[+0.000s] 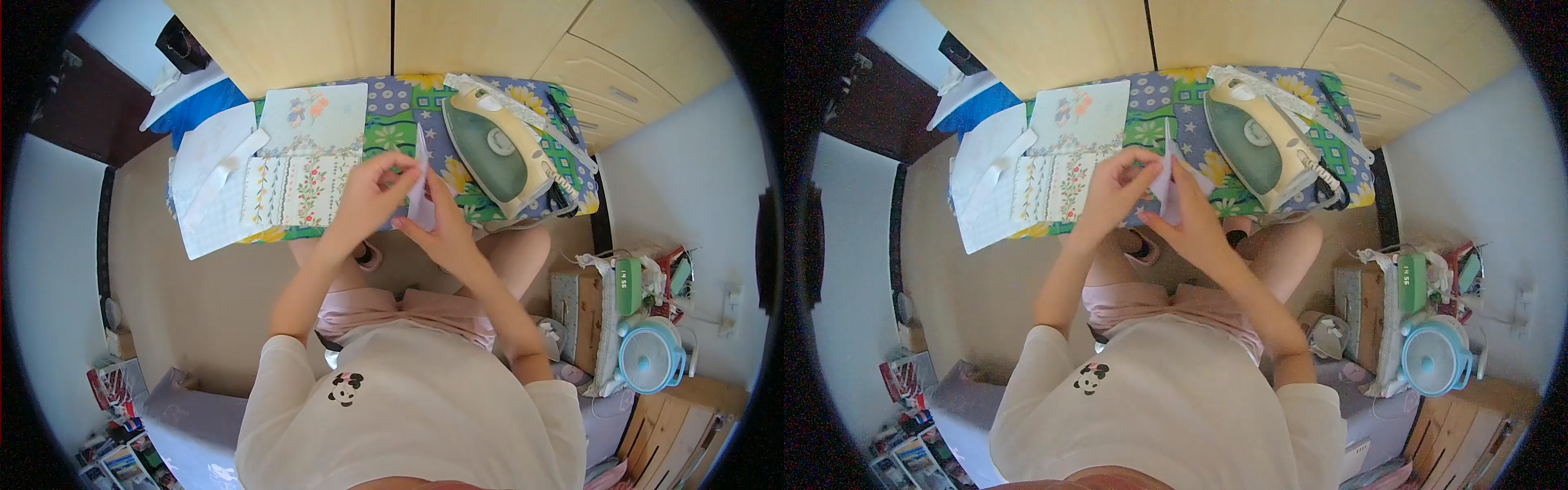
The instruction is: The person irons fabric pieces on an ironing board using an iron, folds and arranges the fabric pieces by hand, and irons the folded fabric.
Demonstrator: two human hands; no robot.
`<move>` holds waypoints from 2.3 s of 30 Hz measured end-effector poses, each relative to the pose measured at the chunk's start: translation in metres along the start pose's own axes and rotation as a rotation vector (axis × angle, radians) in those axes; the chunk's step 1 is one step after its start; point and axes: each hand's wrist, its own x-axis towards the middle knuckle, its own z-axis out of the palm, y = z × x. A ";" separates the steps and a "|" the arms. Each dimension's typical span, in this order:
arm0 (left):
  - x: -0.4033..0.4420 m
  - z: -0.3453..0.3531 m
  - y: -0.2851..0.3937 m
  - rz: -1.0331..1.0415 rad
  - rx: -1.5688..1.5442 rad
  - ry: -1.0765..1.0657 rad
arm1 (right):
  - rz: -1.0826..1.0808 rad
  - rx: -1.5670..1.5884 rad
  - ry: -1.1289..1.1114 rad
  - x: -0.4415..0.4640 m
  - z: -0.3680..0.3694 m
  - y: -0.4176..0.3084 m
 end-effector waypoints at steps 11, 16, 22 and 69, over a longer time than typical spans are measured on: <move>-0.074 -0.057 -0.020 0.507 1.053 0.042 | 0.618 1.000 0.341 -0.021 -0.026 0.000; -0.073 -0.075 -0.063 0.478 1.275 0.046 | 0.629 0.983 0.376 -0.034 -0.038 -0.009; -0.074 -0.073 -0.071 0.615 1.292 0.131 | 0.681 0.851 0.370 -0.049 -0.046 -0.017; -0.141 -0.035 -0.007 0.037 0.467 -0.180 | 0.902 0.458 -0.301 -0.062 -0.042 -0.056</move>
